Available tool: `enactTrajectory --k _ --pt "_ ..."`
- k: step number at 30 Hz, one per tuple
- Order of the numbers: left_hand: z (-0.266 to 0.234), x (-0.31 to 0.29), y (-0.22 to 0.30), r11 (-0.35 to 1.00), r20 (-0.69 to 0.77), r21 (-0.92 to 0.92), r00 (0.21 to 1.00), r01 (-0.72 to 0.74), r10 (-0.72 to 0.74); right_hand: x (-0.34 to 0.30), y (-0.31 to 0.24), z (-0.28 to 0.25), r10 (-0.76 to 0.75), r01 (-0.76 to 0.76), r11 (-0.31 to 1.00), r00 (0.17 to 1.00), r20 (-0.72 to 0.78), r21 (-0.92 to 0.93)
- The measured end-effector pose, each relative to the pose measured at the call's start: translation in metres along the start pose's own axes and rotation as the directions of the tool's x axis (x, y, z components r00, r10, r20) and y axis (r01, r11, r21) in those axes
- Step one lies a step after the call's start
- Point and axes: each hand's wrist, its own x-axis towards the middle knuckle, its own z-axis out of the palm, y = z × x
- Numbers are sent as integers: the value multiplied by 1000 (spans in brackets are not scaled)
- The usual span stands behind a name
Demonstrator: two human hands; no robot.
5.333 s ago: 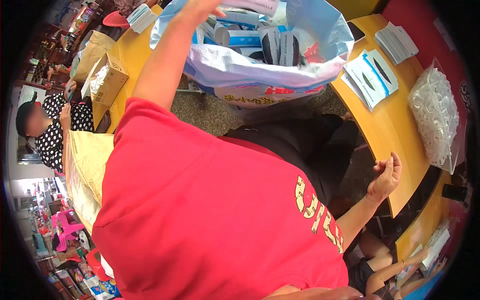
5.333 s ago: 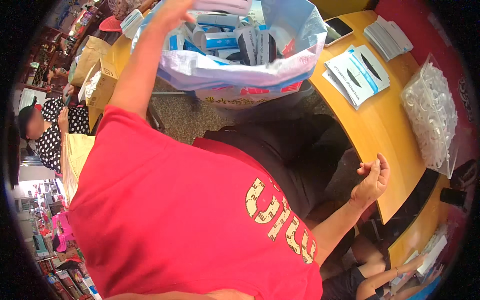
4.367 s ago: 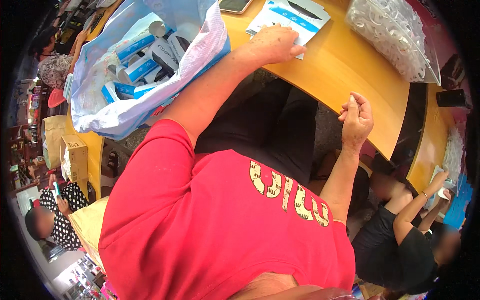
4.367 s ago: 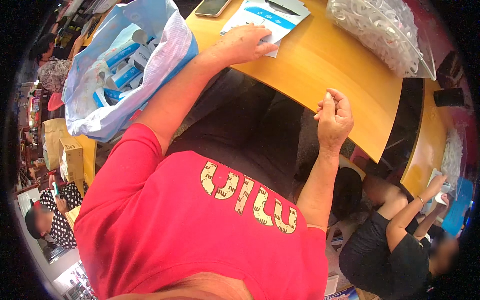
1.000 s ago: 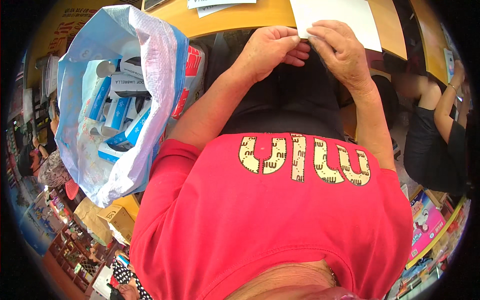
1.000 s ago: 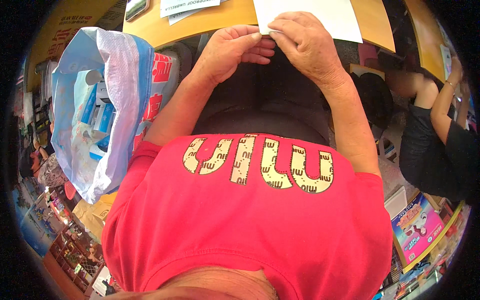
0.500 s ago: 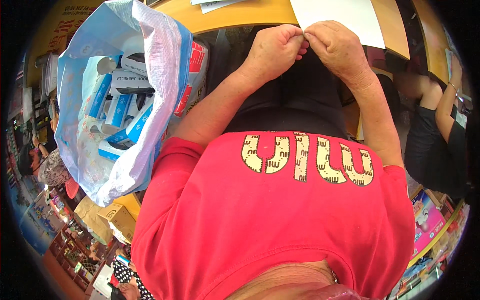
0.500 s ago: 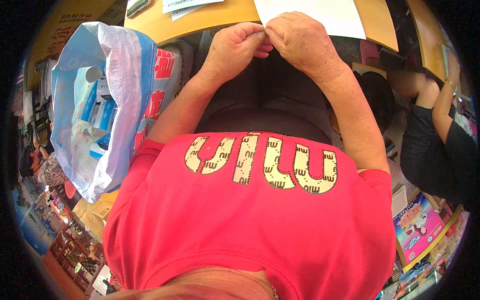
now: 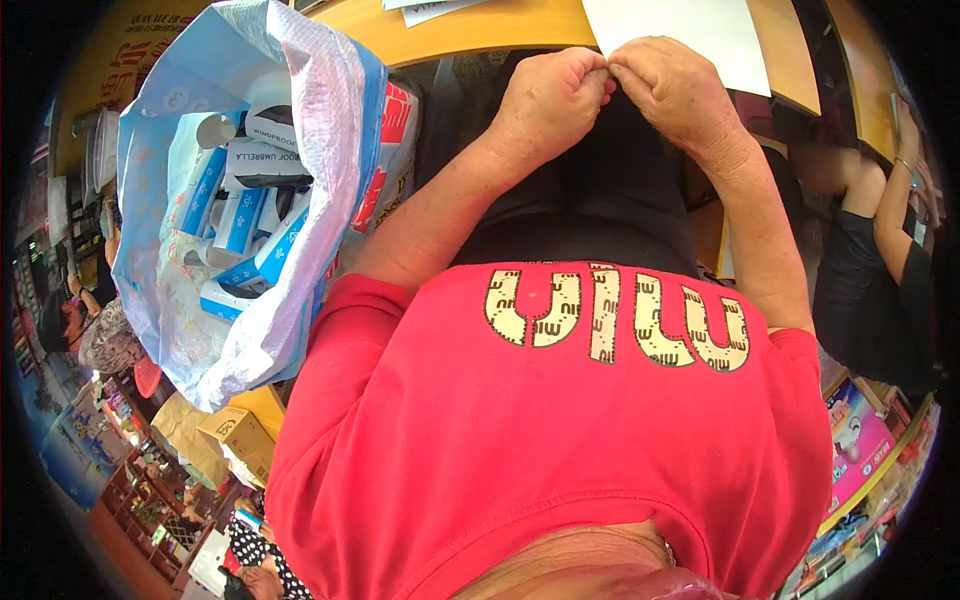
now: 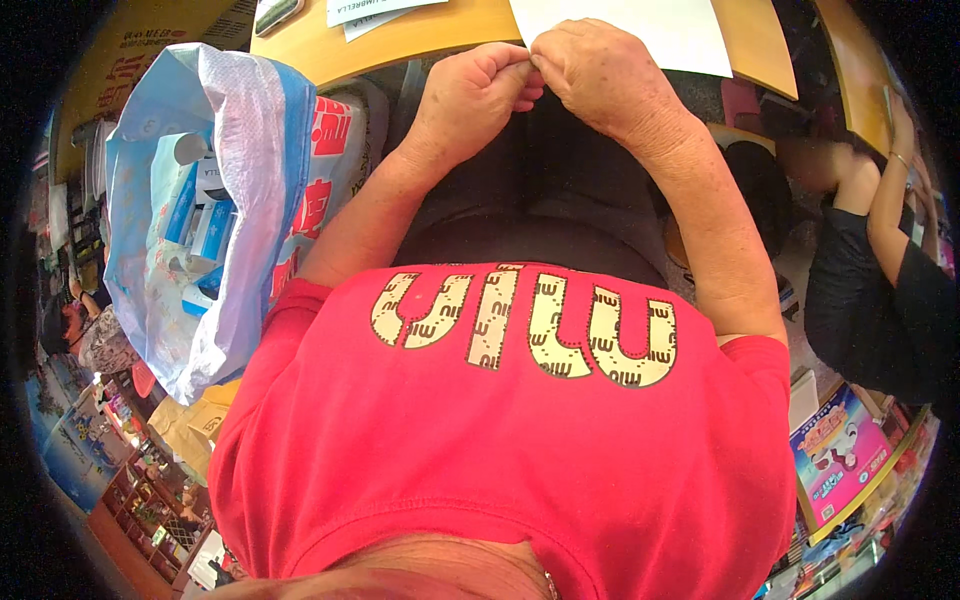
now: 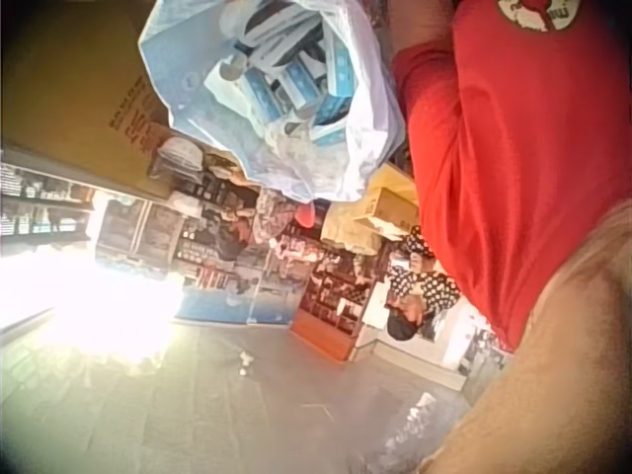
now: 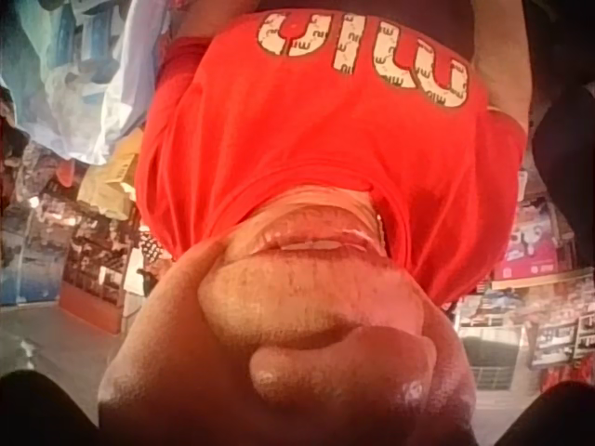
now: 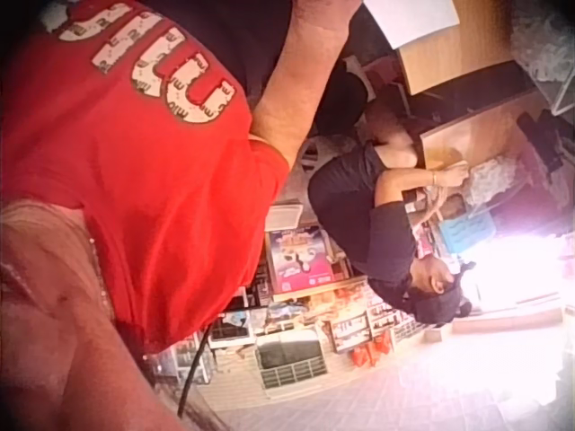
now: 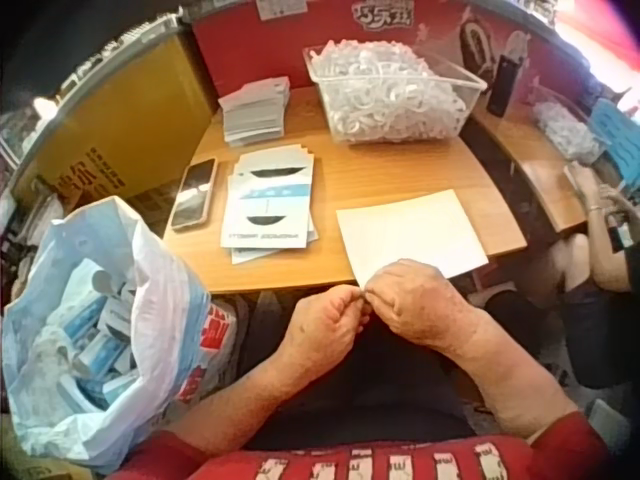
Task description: The person folds a white card by hand, wraps a label around it, and places the completed item into a large bag.
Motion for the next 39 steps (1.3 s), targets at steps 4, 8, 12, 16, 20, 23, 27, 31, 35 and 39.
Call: enactTrajectory --k 4,8,12,16,20,23,27,31,35,39 --pt "0 1 8 988 6 -119 995 102 -102 1 1 2 -15 14 1000 1000 -18 -22" --pt "2 0 8 956 3 -252 989 147 -151 1 0 4 -40 38 998 998 -52 -51" --pt "-1 1 7 935 15 -310 985 170 -174 1 2 -1 36 -32 997 998 -50 70" --pt "-1 0 6 949 5 -276 987 153 -158 3 2 -1 -19 19 1000 1000 19 22" --pt "0 0 8 948 -2 -266 983 174 -181 4 0 2 -50 50 999 999 8 -20" --pt "3 0 7 948 -62 -295 987 121 -145 3 0 3 -51 51 999 999 -9 0" --pt "3 0 6 945 -59 -304 988 119 -144 3 1 4 -56 56 998 998 -13 -7" --pt "1 0 7 936 -34 -326 988 132 -151 4 2 1 35 -34 996 999 -20 77" --pt "1 0 8 932 6 -331 989 144 -151 3 1 -7 195 -200 955 980 45 217" --pt "-1 -1 7 910 11 -384 986 157 -166 6 0 -12 297 -306 919 952 74 250"
